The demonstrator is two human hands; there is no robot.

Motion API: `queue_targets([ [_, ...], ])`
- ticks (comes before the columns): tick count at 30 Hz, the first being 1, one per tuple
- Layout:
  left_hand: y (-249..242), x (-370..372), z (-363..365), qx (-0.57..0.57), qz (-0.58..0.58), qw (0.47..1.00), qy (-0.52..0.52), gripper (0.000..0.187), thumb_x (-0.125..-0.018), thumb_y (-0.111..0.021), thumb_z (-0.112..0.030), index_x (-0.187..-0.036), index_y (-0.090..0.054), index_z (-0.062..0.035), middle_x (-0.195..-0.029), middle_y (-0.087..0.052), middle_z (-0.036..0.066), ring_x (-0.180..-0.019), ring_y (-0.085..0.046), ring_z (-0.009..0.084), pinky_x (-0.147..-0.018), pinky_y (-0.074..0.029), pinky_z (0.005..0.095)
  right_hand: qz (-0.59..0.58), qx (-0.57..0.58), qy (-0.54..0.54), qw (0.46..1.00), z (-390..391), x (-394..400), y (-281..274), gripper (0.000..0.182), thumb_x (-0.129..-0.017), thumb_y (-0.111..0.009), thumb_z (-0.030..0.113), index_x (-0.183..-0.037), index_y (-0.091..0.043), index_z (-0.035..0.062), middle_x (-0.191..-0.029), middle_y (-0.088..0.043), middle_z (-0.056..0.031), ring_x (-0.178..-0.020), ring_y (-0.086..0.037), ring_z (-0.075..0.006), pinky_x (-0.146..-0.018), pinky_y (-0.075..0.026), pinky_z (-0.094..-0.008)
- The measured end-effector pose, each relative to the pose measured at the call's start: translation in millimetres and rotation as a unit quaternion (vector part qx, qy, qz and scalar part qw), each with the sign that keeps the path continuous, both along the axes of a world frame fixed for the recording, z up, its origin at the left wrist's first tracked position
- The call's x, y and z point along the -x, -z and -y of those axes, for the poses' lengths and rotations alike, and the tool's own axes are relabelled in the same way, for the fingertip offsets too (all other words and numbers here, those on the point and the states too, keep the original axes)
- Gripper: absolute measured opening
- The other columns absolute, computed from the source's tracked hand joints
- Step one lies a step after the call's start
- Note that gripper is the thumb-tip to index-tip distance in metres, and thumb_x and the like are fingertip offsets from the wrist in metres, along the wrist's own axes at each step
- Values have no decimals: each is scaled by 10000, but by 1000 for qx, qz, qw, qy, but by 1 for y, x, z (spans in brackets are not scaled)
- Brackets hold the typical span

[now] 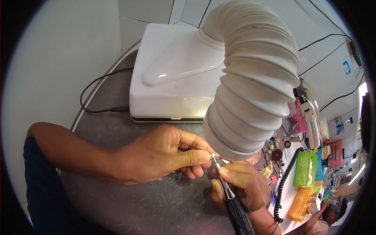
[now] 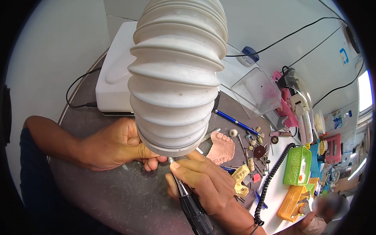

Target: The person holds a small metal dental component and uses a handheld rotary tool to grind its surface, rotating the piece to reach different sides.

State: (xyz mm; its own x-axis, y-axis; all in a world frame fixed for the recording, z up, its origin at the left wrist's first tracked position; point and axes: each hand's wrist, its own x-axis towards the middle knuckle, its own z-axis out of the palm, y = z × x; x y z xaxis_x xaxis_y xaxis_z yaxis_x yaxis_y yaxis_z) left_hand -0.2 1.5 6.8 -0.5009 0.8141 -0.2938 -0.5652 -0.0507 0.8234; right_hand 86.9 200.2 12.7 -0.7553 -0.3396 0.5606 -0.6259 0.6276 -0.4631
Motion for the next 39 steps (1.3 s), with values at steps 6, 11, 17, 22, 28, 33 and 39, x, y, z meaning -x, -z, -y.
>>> queue_targets([
  [6, 2, 0, 0, -1, -2, 1000, 0, 232, -898, -594, -73, -1098, -554, 38, -960, -620, 100, -777, -607, 109, -730, -516, 258, 5, 0, 4, 1000, 1, -1, 0, 370, -673, -786, 35, -997, -608, 14, -869, -655, -125, -868, -676, -301, -697, -565, -325],
  [11, 3, 0, 0, 0, 2, 1000, 0, 233, -896, -602, -81, -1095, -557, 32, -958, -621, 96, -776, -608, 107, -729, -514, 253, 10, -2, -1, 1000, 0, 0, -2, 370, -672, -785, 29, -995, -605, 12, -871, -655, -124, -866, -676, -302, -701, -564, -323],
  [17, 1, 0, 0, 4, -13, 1000, 5, 234, -895, -603, -82, -1093, -556, 34, -959, -619, 97, -777, -607, 110, -725, -515, 256, 19, -1, 5, 1000, 1, -1, -4, 381, -674, -786, 33, -1008, -604, 12, -865, -652, -121, -878, -672, -306, -709, -563, -328],
  [22, 2, 0, 0, -3, -2, 1000, -1, 238, -898, -592, -67, -1107, -544, 36, -960, -613, 103, -780, -603, 113, -726, -518, 261, 19, 0, 0, 1000, 1, -1, -4, 390, -678, -784, 33, -1020, -599, 17, -885, -649, -118, -901, -667, -308, -715, -560, -332],
  [28, 2, -1, 0, -6, 0, 1000, -3, 233, -898, -590, -63, -1104, -545, 36, -960, -614, 103, -780, -603, 112, -727, -517, 262, 22, 1, 8, 1000, 1, -2, -3, 392, -675, -790, 37, -1016, -599, 17, -888, -650, -120, -903, -668, -304, -711, -557, -328],
  [33, -2, 0, 0, 5, -11, 1000, 3, 218, -896, -591, -63, -1087, -554, 36, -958, -617, 102, -774, -606, 108, -730, -514, 261, 16, 10, 2, 1000, 1, -1, 1, 390, -674, -789, 33, -1014, -599, 17, -883, -651, -118, -897, -669, -302, -712, -556, -324],
  [39, -3, 0, 1, 8, -14, 1000, 2, 219, -898, -589, -68, -1087, -555, 37, -958, -622, 103, -769, -607, 108, -733, -513, 263, 8, 14, 1, 1000, 1, -1, 1, 393, -671, -789, 28, -1015, -598, 8, -869, -653, -126, -874, -674, -304, -697, -557, -319],
])
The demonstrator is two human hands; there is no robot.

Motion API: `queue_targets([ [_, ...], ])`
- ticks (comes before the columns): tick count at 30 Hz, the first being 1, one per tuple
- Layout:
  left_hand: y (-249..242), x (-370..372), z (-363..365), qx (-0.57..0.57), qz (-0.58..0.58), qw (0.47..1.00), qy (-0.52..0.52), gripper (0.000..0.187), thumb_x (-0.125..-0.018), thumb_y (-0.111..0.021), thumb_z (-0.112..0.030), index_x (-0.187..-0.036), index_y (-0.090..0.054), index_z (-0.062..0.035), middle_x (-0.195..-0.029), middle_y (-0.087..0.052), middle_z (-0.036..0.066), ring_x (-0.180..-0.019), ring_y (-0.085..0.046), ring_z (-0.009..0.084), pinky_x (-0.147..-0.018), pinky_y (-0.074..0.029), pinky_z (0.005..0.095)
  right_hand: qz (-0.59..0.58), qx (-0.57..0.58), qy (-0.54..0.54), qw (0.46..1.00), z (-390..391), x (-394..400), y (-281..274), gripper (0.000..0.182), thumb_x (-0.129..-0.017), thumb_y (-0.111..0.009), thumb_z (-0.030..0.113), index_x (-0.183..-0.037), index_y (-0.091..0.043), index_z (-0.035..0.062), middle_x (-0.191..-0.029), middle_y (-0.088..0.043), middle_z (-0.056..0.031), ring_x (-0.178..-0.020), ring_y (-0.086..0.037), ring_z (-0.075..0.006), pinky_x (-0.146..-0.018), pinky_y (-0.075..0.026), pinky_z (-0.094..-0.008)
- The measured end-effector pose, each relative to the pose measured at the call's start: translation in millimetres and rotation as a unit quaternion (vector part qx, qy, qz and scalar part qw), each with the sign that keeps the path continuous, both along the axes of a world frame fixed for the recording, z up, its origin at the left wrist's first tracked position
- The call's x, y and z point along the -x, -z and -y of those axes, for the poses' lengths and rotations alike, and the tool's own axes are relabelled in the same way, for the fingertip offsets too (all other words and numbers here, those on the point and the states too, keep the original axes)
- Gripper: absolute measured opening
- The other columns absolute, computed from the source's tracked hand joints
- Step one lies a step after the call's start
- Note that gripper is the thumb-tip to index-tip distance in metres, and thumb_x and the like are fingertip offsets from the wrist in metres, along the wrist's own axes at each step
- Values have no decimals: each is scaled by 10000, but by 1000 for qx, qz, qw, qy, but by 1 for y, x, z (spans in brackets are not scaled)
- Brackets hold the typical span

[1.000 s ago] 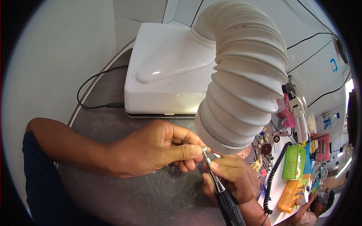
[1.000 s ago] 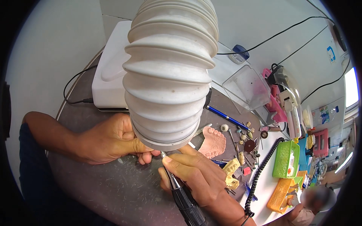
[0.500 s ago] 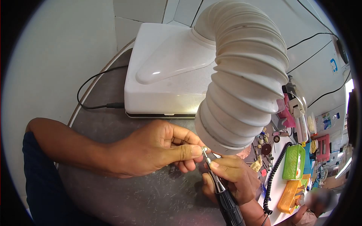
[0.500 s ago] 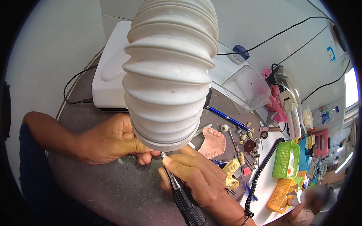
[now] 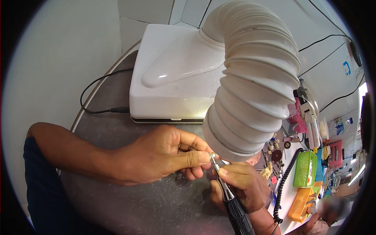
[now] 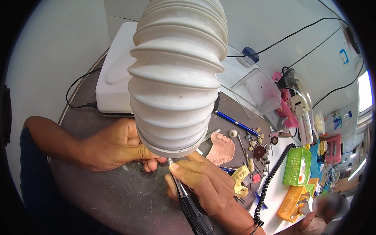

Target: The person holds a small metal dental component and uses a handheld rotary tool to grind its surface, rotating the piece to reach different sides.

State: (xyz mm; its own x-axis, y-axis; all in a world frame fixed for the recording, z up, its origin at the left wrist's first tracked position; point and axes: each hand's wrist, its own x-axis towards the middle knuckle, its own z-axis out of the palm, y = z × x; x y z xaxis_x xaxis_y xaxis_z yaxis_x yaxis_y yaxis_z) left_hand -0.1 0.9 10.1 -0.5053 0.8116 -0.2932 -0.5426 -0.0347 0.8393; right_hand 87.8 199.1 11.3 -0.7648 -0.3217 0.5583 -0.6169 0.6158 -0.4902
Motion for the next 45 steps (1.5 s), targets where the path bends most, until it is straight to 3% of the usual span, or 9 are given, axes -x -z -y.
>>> queue_targets([
  [32, 3, 0, 0, -4, 9, 1000, 6, 234, -919, -568, -93, -1105, -544, 47, -967, -631, 105, -776, -616, 108, -739, -531, 259, -9, -2, -5, 1000, -1, 1, 1, 365, -673, -788, 31, -990, -609, 6, -837, -657, -114, -872, -676, -308, -696, -565, -327],
  [34, 3, 0, 1, -11, -21, 1000, 19, 325, -954, -529, -248, -1103, -572, 38, -952, -637, 76, -800, -596, 89, -742, -502, 209, -8, 1, -5, 1000, -1, 1, 2, 365, -674, -788, 32, -990, -609, 6, -831, -656, -112, -866, -677, -309, -695, -564, -326],
  [40, 2, 0, 1, -13, -14, 1000, 17, 329, -953, -530, -255, -1106, -573, 33, -945, -639, 73, -799, -595, 86, -742, -502, 208, -11, 7, -9, 1000, -1, 1, 3, 366, -673, -789, 31, -990, -607, 7, -835, -656, -111, -863, -676, -308, -689, -563, -323],
  [44, 3, 1, 0, -7, 16, 1000, 9, 244, -923, -566, -108, -1112, -542, 44, -963, -629, 96, -779, -613, 104, -745, -527, 256, -7, 3, -13, 1000, -1, 1, 2, 365, -674, -789, 33, -989, -607, 8, -844, -655, -113, -868, -676, -309, -688, -562, -323],
  [45, 3, 1, 0, -7, 11, 1000, 8, 241, -921, -568, -107, -1108, -545, 44, -963, -628, 96, -779, -612, 106, -744, -526, 257, -17, -9, -4, 1000, 1, 2, 0, 323, -696, -753, 36, -972, -589, 8, -799, -649, -124, -759, -667, -271, -684, -569, -347],
])
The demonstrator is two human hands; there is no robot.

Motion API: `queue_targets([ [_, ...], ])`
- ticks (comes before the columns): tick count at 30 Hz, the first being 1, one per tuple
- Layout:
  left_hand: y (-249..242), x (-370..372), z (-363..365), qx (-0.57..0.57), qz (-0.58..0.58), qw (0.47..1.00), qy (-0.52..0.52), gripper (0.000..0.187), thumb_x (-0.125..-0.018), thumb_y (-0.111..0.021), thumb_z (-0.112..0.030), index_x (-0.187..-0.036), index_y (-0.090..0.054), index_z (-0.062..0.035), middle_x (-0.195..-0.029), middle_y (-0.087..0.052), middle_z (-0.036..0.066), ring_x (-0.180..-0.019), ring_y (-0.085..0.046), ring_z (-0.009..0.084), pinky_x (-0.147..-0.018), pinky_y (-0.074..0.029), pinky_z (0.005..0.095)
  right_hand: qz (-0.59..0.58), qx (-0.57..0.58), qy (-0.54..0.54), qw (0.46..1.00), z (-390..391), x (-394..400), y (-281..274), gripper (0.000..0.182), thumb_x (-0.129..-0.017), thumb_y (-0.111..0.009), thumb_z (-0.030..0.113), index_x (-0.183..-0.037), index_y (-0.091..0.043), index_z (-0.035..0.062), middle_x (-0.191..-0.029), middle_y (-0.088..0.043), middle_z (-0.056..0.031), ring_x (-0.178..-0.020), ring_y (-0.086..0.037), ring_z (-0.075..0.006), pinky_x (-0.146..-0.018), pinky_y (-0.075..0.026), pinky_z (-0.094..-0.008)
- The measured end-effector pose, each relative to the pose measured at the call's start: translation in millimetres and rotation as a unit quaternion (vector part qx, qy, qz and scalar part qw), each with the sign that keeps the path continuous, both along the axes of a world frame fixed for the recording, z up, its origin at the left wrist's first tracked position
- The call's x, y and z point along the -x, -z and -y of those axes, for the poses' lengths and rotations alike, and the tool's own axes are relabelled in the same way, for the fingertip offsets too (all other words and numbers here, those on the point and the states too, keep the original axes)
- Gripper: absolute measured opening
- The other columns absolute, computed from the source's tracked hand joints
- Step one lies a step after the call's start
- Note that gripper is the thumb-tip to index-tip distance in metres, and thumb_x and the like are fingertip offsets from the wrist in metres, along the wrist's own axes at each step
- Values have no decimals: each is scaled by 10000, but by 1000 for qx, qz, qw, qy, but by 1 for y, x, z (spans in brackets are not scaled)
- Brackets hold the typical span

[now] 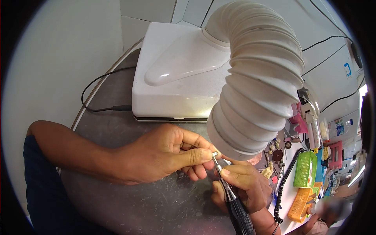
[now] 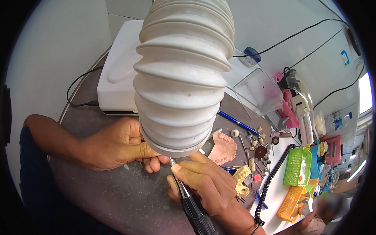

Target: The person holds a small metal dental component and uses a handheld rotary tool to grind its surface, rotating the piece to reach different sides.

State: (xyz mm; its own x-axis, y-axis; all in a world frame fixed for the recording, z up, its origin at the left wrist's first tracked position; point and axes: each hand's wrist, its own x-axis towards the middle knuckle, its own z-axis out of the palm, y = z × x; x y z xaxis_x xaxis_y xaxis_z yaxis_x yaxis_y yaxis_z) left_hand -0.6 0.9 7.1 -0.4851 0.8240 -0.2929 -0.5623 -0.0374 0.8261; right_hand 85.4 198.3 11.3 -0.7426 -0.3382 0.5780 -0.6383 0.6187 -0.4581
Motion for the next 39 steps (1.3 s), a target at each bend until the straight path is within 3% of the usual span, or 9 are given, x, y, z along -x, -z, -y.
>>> queue_targets([
  [1, 0, 0, 0, 0, -4, 1000, -1, 239, -920, -570, -106, -1103, -548, 45, -963, -628, 97, -779, -612, 107, -743, -525, 258, -10, -11, 9, 1000, 1, 0, -1, 280, -718, -717, 39, -955, -571, 7, -753, -642, -135, -650, -658, -233, -680, -576, -372],
  [11, 2, -1, 0, -4, -16, 1000, 0, 225, -908, -585, -97, -1091, -560, 32, -966, -625, 94, -788, -608, 111, -750, -518, 267, 1, -5, 22, 1000, -1, -1, -4, 286, -717, -733, 62, -950, -573, 20, -798, -656, -136, -679, -672, -230, -593, -533, -298],
  [13, 3, -1, 0, -14, -3, 1000, -4, 226, -906, -587, -95, -1094, -556, 28, -966, -623, 95, -793, -607, 110, -751, -517, 267, 27, -16, -7, 999, -3, -3, -6, 373, -675, -781, 22, -996, -593, 11, -872, -653, -142, -863, -676, -306, -698, -555, -316],
  [14, 2, -1, 0, -14, -4, 1000, -4, 226, -906, -587, -95, -1094, -556, 28, -966, -623, 95, -793, -607, 110, -751, -517, 267, 27, -15, -7, 1000, -2, -2, -5, 373, -675, -781, 22, -996, -593, 11, -872, -653, -142, -863, -676, -306, -698, -555, -316],
  [16, 1, -1, 0, -10, -8, 1000, -2, 225, -908, -583, -91, -1097, -552, 27, -966, -622, 97, -794, -607, 111, -750, -517, 268, -5, -17, 22, 1000, 0, 0, -4, 290, -712, -741, 66, -950, -578, 29, -812, -654, -135, -708, -671, -231, -609, -534, -297],
  [26, -2, 0, 0, -1, -19, 1000, 2, 215, -907, -577, -72, -1093, -549, 31, -962, -621, 99, -791, -611, 116, -749, -516, 268, 14, 9, 17, 1000, -1, 0, -2, 304, -717, -747, 67, -964, -575, 23, -809, -649, -135, -703, -665, -227, -610, -535, -297],
  [28, -2, 0, 0, 1, -10, 1000, 0, 213, -905, -577, -66, -1093, -549, 31, -960, -622, 101, -792, -613, 117, -748, -517, 269, 16, -5, -5, 1000, -1, -1, -5, 358, -677, -784, 31, -983, -599, 3, -840, -654, -130, -832, -678, -301, -697, -562, -329],
  [31, -2, 0, 1, 5, -11, 1000, 3, 211, -904, -575, -58, -1093, -549, 33, -959, -624, 104, -796, -615, 117, -750, -517, 269, 27, 13, 45, 999, 2, -3, -4, 358, -679, -785, 32, -985, -603, 3, -835, -653, -125, -823, -678, -300, -691, -562, -330],
  [39, -3, 0, 0, 10, -18, 1000, 1, 221, -902, -583, -63, -1097, -549, 35, -968, -628, 106, -793, -615, 116, -748, -520, 266, 23, -2, 13, 1000, -1, -3, -5, 361, -679, -786, 30, -990, -603, 8, -845, -651, -127, -839, -678, -298, -687, -559, -325],
])
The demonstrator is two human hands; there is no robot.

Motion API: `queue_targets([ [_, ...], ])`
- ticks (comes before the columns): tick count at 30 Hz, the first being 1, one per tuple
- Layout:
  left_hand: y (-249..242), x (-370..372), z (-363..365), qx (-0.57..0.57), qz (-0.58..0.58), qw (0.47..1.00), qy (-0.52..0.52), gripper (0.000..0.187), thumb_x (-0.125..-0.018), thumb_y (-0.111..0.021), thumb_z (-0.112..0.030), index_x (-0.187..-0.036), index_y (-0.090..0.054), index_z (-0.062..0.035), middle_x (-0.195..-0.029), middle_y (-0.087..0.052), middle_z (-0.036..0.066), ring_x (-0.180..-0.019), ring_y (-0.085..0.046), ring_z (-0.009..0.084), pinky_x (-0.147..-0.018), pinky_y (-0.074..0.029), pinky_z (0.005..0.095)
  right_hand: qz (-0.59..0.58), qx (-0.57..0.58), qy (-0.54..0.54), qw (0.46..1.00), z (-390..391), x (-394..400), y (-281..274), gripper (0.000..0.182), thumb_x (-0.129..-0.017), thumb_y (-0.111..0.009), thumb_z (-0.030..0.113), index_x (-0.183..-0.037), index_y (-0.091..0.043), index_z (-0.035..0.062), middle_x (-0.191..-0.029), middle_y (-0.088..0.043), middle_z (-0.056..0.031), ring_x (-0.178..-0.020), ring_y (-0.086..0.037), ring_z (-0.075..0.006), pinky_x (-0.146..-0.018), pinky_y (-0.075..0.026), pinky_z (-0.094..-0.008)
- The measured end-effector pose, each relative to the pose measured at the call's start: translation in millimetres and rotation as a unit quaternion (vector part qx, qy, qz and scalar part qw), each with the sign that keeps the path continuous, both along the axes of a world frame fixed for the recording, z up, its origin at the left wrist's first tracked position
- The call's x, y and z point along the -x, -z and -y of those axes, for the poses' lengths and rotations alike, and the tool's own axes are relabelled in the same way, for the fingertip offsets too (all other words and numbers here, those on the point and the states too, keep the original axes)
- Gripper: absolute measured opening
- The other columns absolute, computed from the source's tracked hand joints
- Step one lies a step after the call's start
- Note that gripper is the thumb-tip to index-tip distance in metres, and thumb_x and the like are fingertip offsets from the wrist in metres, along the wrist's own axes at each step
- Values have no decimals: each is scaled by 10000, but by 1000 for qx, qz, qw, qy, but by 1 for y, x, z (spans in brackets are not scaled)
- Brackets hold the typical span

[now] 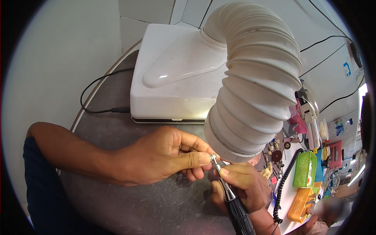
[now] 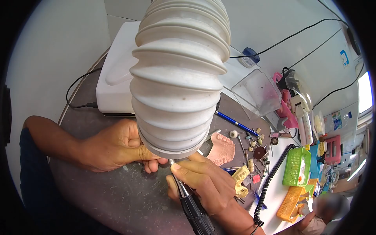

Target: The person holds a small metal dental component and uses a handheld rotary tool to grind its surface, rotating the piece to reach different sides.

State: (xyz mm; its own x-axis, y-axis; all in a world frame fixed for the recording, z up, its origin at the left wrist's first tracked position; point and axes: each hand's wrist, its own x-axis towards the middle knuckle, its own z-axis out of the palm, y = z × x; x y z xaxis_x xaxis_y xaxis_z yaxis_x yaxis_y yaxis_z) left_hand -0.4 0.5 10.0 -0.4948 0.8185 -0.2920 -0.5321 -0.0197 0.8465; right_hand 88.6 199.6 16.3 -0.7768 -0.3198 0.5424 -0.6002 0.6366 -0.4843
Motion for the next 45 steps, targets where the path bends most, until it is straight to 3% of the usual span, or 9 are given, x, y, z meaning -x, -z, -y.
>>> queue_targets([
  [2, 0, 0, 0, 2, 0, 1000, 0, 224, -901, -585, -66, -1098, -549, 35, -969, -629, 106, -791, -615, 116, -747, -520, 266, 10, -6, -19, 1000, -1, 1, 1, 362, -680, -786, 30, -991, -603, 9, -846, -651, -125, -842, -677, -299, -689, -559, -324],
  [4, 0, 0, 0, -2, -2, 1000, 1, 222, -904, -581, -69, -1096, -549, 36, -966, -628, 107, -785, -614, 119, -749, -521, 268, -26, -2, 11, 1000, 1, 4, 5, 316, -702, -764, 78, -957, -582, 33, -785, -642, -126, -695, -654, -222, -600, -530, -301],
  [7, 1, 0, 0, 0, 2, 1000, 3, 220, -909, -575, -77, -1098, -549, 33, -965, -625, 105, -785, -613, 122, -750, -522, 271, -29, -19, -28, 999, -1, 6, 1, 317, -702, -766, 81, -955, -581, 30, -786, -645, -128, -688, -655, -224, -595, -529, -299],
  [21, 4, 0, 0, -19, 10, 1000, 4, 220, -919, -565, -98, -1099, -550, 28, -982, -617, 93, -807, -607, 120, -765, -519, 272, -31, -12, -20, 999, -1, 5, 2, 283, -729, -746, 78, -945, -575, 12, -823, -657, -149, -643, -652, -195, -530, -503, -264],
  [24, 2, 0, 0, -13, 3, 1000, 4, 209, -919, -567, -98, -1085, -558, 27, -975, -619, 91, -808, -609, 119, -767, -517, 271, -15, -11, 18, 1000, -1, 3, 2, 283, -733, -742, 79, -951, -573, 15, -819, -653, -150, -654, -658, -195, -537, -513, -262],
  [27, 2, 0, 0, -11, -4, 1000, 6, 201, -918, -569, -99, -1074, -564, 27, -967, -621, 89, -808, -611, 118, -769, -515, 270, -31, -28, -24, 999, -3, 6, 1, 300, -730, -745, 80, -965, -569, 19, -819, -652, -148, -671, -661, -205, -559, -522, -271],
  [38, 2, 0, 0, -11, -5, 1000, 7, 198, -915, -574, -99, -1069, -564, 24, -968, -614, 88, -808, -607, 113, -763, -513, 268, -12, -1, 4, 1000, 0, 3, 2, 311, -715, -750, 71, -969, -575, 29, -795, -652, -126, -694, -662, -223, -598, -527, -291],
  [40, 2, 0, 0, -16, 0, 1000, 5, 204, -914, -577, -98, -1076, -561, 24, -970, -612, 88, -810, -606, 111, -764, -514, 268, 14, -9, -2, 1000, 1, 0, -3, 364, -673, -775, 14, -995, -604, 4, -853, -655, -126, -838, -679, -293, -695, -561, -323],
  [45, 2, 0, 0, -9, -1, 1000, 6, 216, -912, -579, -97, -1087, -558, 30, -986, -612, 94, -817, -608, 118, -769, -516, 272, -2, 5, 16, 1000, 0, 2, 4, 340, -667, -772, 15, -959, -598, 6, -847, -658, -148, -814, -680, -278, -692, -554, -312],
])
